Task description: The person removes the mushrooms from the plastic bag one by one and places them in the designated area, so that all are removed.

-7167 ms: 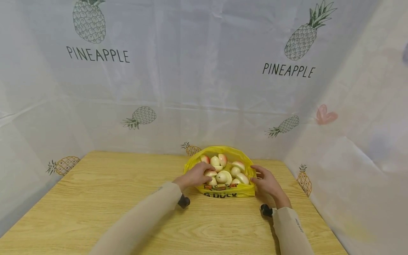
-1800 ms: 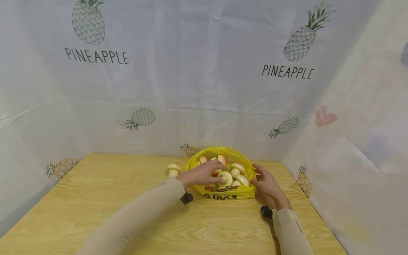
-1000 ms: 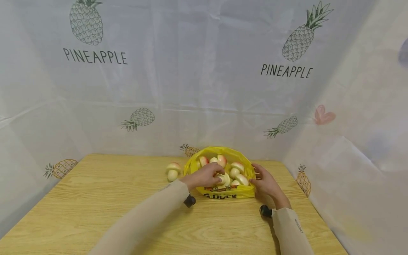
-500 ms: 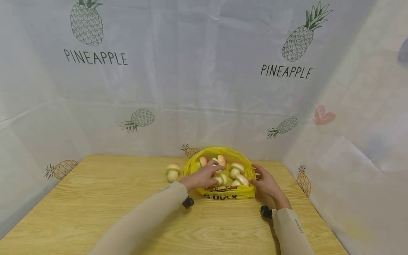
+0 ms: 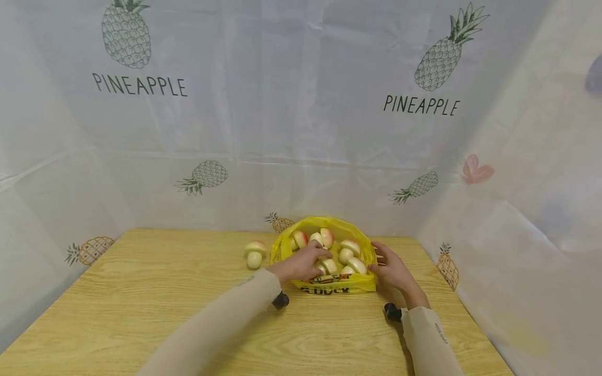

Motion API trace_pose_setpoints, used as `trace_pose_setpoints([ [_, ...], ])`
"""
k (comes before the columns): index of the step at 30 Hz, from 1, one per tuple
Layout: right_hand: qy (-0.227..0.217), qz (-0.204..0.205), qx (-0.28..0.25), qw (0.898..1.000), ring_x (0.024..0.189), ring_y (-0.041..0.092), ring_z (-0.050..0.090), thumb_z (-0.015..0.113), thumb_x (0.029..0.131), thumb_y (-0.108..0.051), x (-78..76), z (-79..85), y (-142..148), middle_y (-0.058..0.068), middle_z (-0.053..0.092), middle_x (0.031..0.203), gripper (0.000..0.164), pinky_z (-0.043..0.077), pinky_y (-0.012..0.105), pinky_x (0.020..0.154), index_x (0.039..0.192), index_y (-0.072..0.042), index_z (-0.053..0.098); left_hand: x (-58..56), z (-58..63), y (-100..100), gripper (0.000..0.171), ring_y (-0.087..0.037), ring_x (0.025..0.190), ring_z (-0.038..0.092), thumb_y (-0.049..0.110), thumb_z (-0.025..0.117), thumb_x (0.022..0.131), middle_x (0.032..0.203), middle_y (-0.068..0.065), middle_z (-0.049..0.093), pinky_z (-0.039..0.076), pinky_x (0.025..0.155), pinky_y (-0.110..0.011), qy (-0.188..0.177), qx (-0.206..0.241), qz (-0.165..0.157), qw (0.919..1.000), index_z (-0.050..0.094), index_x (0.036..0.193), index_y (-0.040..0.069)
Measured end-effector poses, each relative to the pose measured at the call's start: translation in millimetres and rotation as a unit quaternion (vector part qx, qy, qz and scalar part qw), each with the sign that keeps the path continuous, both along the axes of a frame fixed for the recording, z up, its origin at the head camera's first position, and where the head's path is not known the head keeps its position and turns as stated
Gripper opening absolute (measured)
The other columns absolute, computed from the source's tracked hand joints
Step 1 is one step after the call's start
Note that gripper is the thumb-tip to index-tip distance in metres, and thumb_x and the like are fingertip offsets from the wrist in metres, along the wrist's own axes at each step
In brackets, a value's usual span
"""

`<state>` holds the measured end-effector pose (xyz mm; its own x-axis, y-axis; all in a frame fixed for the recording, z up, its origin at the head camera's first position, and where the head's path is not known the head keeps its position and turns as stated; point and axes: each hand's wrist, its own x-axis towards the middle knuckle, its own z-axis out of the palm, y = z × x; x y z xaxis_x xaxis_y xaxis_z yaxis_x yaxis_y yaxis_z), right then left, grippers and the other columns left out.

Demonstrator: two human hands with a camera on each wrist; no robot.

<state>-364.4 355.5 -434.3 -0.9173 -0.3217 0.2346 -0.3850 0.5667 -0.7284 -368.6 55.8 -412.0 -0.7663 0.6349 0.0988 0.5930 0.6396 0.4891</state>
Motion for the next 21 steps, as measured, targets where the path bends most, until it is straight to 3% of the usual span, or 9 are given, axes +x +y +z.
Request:
trace_pose_setpoints([
  [8,-0.001,-0.001,-0.001,1.0,0.119,0.052,0.045,0.064,0.092,-0.009,-1.5,-2.1,0.6,0.033,0.036,0.139,0.072,0.048,0.053,0.087,0.15,-0.001,0.022,0.5,-3.2,2.9,0.05,-0.008,0.066,0.053,0.017,0.065,0.092,0.13,-0.006,0.038,0.044,0.051,-0.023,-0.033,0.013,0.007,0.9993,0.048,0.139,0.025],
  [12,-0.001,0.0,-0.002,1.0,0.12,0.052,0.044,0.063,0.092,-0.008,-2.3,-2.7,1.4,0.033,0.036,0.139,0.072,0.048,0.053,0.088,0.151,-0.002,0.022,-0.8,-4.7,3.2,0.05,-0.007,0.074,0.053,0.018,0.065,0.092,0.131,-0.004,0.042,0.046,0.056,-0.023,-0.028,0.017,0.007,0.9994,0.048,0.138,0.024],
  [21,-0.005,0.001,-0.005,1.0,0.119,0.052,0.045,0.063,0.092,-0.008,-2.7,-1.9,1.7,0.033,0.037,0.139,0.072,0.049,0.051,0.087,0.15,0.0,0.021,-2.9,-4.0,2.0,0.049,-0.009,0.114,0.048,0.02,0.066,0.092,0.134,-0.001,0.047,0.044,0.081,-0.022,0.016,0.008,-0.013,0.9998,0.05,0.137,0.02],
])
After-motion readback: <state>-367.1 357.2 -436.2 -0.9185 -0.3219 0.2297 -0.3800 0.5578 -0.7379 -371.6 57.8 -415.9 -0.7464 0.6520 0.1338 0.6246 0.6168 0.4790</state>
